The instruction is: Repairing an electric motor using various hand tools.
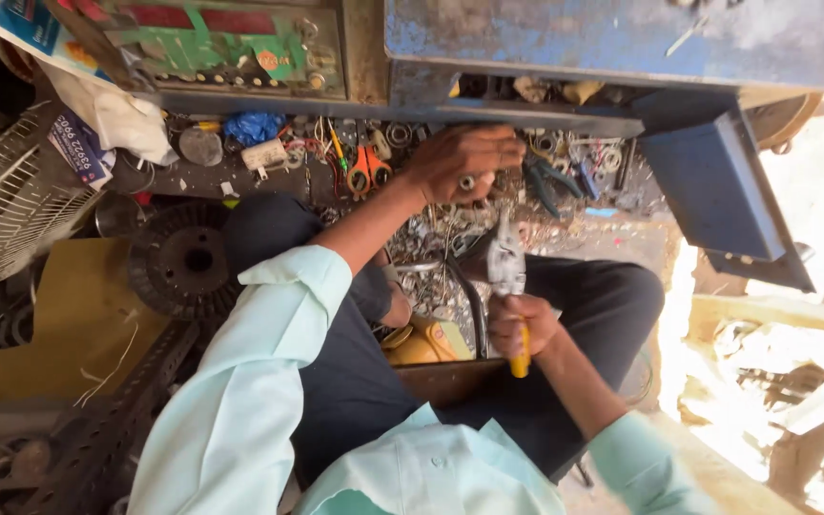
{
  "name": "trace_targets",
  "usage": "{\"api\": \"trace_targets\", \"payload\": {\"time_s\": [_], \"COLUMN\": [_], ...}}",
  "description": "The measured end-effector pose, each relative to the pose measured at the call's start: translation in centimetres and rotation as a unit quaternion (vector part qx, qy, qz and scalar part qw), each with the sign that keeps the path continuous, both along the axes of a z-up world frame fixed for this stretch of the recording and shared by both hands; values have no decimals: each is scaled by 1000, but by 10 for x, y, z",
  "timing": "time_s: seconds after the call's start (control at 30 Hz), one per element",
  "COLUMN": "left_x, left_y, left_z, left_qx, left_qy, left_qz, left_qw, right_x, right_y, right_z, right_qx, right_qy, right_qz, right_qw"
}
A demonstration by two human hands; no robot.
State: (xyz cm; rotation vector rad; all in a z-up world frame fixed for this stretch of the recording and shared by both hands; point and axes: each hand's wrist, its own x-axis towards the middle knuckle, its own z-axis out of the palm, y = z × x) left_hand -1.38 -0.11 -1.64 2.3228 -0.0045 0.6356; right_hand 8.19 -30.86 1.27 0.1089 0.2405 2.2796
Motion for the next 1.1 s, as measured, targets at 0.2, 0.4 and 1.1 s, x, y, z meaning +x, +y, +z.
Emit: {"api": "trace_targets", "payload": {"time_s": [0.2, 0.4, 1.1], "left_x": [-14, -8, -48], "left_y": [4, 2, -2], "left_z": [40, 34, 92], "left_qx": [15, 33, 33], "left_qy": [-22, -40, 88], "left_qz": [-10, -4, 33], "left_qw": [1000, 999, 995], "right_x": [15, 23, -4], "right_y": [27, -19, 11], "right_z": [41, 71, 114], "right_qx": [-89, 44, 52], "right_qy": [-314, -865, -946], "right_qz": [-87, 29, 81], "right_qw": [941, 499, 310]}}
